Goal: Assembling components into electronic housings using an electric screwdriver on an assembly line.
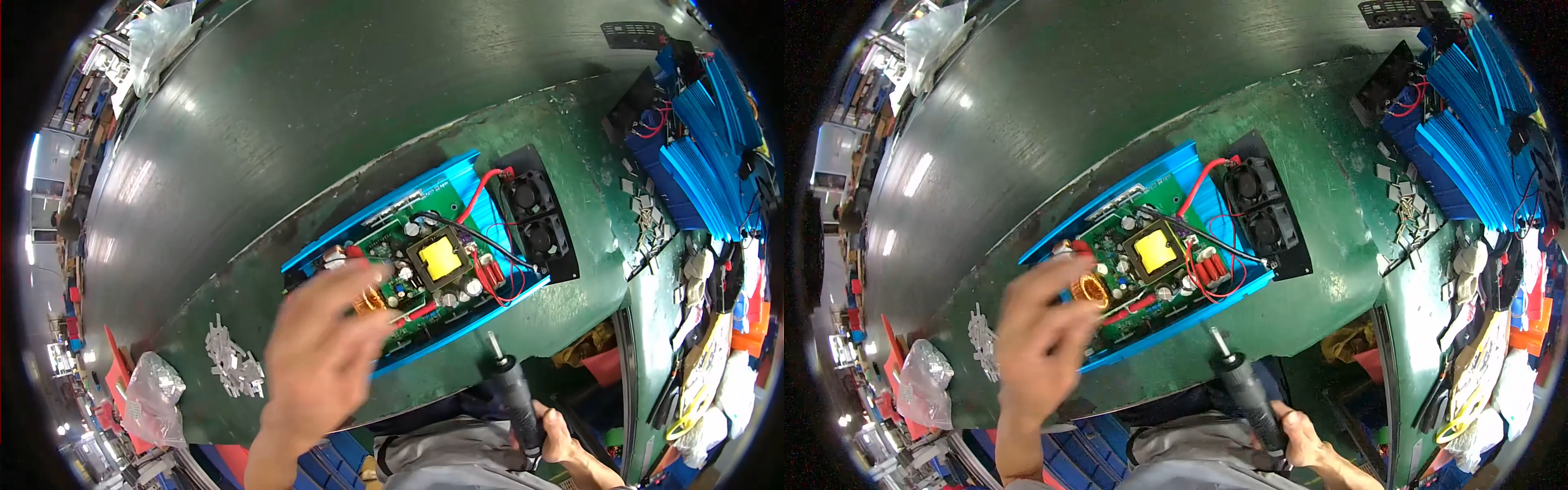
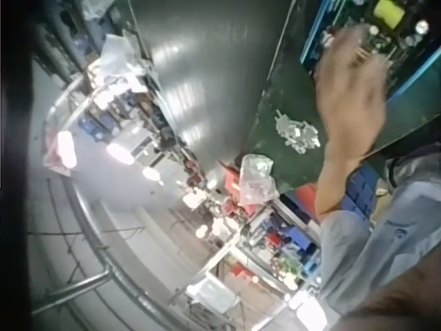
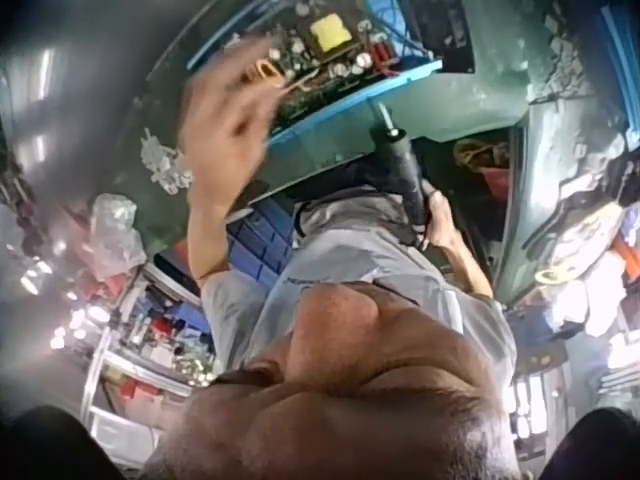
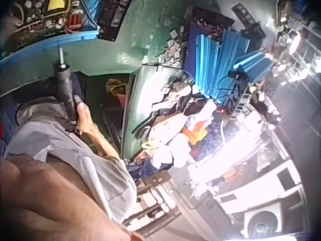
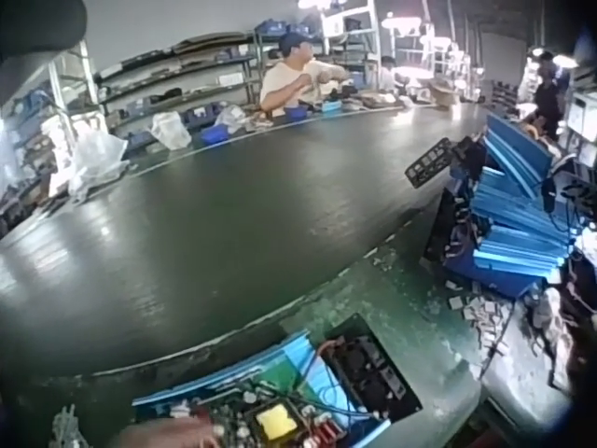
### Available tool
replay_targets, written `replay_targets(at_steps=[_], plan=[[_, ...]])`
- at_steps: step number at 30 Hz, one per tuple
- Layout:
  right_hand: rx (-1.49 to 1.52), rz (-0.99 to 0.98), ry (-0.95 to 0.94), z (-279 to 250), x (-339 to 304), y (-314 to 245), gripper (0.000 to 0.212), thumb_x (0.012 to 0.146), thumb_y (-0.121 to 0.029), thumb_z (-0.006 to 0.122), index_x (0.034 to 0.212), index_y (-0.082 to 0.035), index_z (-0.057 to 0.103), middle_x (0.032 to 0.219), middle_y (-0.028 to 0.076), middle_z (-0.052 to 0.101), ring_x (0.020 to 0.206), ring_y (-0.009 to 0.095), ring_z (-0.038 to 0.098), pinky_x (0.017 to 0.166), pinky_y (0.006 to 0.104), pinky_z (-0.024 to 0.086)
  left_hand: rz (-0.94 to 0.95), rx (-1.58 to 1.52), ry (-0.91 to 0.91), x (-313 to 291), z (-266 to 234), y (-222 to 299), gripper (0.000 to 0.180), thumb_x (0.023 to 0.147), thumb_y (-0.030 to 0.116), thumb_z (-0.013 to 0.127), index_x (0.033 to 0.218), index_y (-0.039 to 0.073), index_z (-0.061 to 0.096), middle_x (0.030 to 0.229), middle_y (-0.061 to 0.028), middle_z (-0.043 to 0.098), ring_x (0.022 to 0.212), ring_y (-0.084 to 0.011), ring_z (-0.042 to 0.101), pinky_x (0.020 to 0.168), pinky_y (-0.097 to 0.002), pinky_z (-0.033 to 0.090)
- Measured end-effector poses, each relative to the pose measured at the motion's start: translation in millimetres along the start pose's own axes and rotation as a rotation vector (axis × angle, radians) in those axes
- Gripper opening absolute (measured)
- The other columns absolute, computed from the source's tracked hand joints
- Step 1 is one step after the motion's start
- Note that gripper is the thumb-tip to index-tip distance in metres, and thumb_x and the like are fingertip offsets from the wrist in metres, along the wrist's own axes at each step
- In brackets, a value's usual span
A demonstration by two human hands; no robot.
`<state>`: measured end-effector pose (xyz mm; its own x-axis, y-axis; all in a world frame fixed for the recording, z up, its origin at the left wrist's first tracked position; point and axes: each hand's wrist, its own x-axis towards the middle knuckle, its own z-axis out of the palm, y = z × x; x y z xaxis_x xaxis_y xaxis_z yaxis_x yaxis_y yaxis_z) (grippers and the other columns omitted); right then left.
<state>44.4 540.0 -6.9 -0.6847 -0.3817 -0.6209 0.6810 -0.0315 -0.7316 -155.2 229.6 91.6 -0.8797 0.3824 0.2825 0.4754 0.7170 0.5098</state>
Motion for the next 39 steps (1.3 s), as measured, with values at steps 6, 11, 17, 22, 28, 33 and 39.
replay_targets(at_steps=[6, 11, 17, 22, 28, 33, 39], plan=[[-0.108, -0.150, 0.143, -4.0, 6.0, 6.0, 0.093, 0.096, -0.077, 0.020, 0.133, 0.004, 0.048, 0.080, 0.013, 0.065, 0.065, 0.015, 0.059, 0.059, 0.0270, 0.044, -0.631, 0.384, 0.390, -119.2, -57.3, -58.6, 0.019, 0.095, 0.004, 0.062, 0.113, 0.001, 0.068, 0.107, -0.0099, 0.065, 0.091, -0.0187, 0.062, 0.076, -0.0296, 0.047], [0.065, -0.112, 0.197, 10.6, 13.5, 5.6, 0.095, 0.091, -0.083, 0.030, 0.124, 0.005, 0.050, 0.085, 0.011, 0.064, 0.071, 0.014, 0.059, 0.063, 0.0280, 0.046, -0.866, 0.380, 0.375, -182.0, -42.3, -77.3, 0.021, 0.098, 0.010, 0.062, 0.116, -0.002, 0.066, 0.094, -0.0073, 0.058, 0.073, -0.0154, 0.058, 0.064, -0.0279, 0.045], [0.043, -0.163, 0.228, 13.9, 14.9, 11.4, 0.094, 0.093, -0.080, 0.030, 0.134, 0.003, 0.048, 0.079, 0.011, 0.062, 0.067, 0.016, 0.059, 0.061, 0.0278, 0.046, -0.887, 0.393, 0.324, -184.1, -48.7, -75.7, 0.015, 0.098, 0.010, 0.064, 0.106, -0.002, 0.066, 0.093, -0.0064, 0.060, 0.073, -0.0143, 0.056, 0.064, -0.0280, 0.046], [0.013, -0.205, 0.238, 20.3, 13.9, 18.3, 0.091, 0.092, -0.081, 0.032, 0.128, 0.002, 0.050, 0.082, 0.009, 0.062, 0.070, 0.015, 0.059, 0.063, 0.0283, 0.046, -0.786, 0.275, 0.415, -201.4, -58.7, -82.5, 0.014, 0.100, 0.011, 0.060, 0.107, -0.001, 0.064, 0.092, -0.0063, 0.062, 0.076, -0.0132, 0.059, 0.067, -0.0268, 0.046], [-0.107, -0.247, 0.119, 32.6, 9.7, 23.5, 0.083, 0.100, -0.069, 0.026, 0.133, 0.003, 0.049, 0.091, 0.008, 0.065, 0.079, 0.014, 0.060, 0.073, 0.0292, 0.047, -0.593, -0.024, 0.389, -129.3, -53.5, -25.2, 0.019, 0.104, 0.010, 0.055, 0.116, -0.002, 0.062, 0.099, -0.0072, 0.068, 0.087, -0.0132, 0.065, 0.076, -0.0265, 0.052], [-0.270, -0.321, 0.119, 46.7, 13.2, 6.2, 0.045, 0.110, -0.031, 0.030, 0.140, -0.001, 0.045, 0.076, 0.016, 0.061, 0.064, 0.029, 0.060, 0.063, 0.0390, 0.045, -0.432, -0.101, 0.072, -55.5, -15.1, 17.0, 0.010, 0.097, 0.002, 0.062, 0.105, -0.003, 0.067, 0.098, -0.0073, 0.070, 0.087, -0.0130, 0.065, 0.079, -0.0265, 0.051], [-0.168, -0.325, 0.099, 46.5, 16.0, -3.3, 0.041, 0.109, -0.027, 0.036, 0.135, 0.004, 0.044, 0.076, 0.025, 0.062, 0.063, 0.040, 0.060, 0.060, 0.0462, 0.045, 0.093, 0.169, -0.085, -12.8, 22.9, 24.7, 0.010, 0.089, 0.000, 0.070, 0.099, -0.001, 0.070, 0.115, -0.0103, 0.066, 0.095, -0.0193, 0.064, 0.086, -0.0313, 0.051]])
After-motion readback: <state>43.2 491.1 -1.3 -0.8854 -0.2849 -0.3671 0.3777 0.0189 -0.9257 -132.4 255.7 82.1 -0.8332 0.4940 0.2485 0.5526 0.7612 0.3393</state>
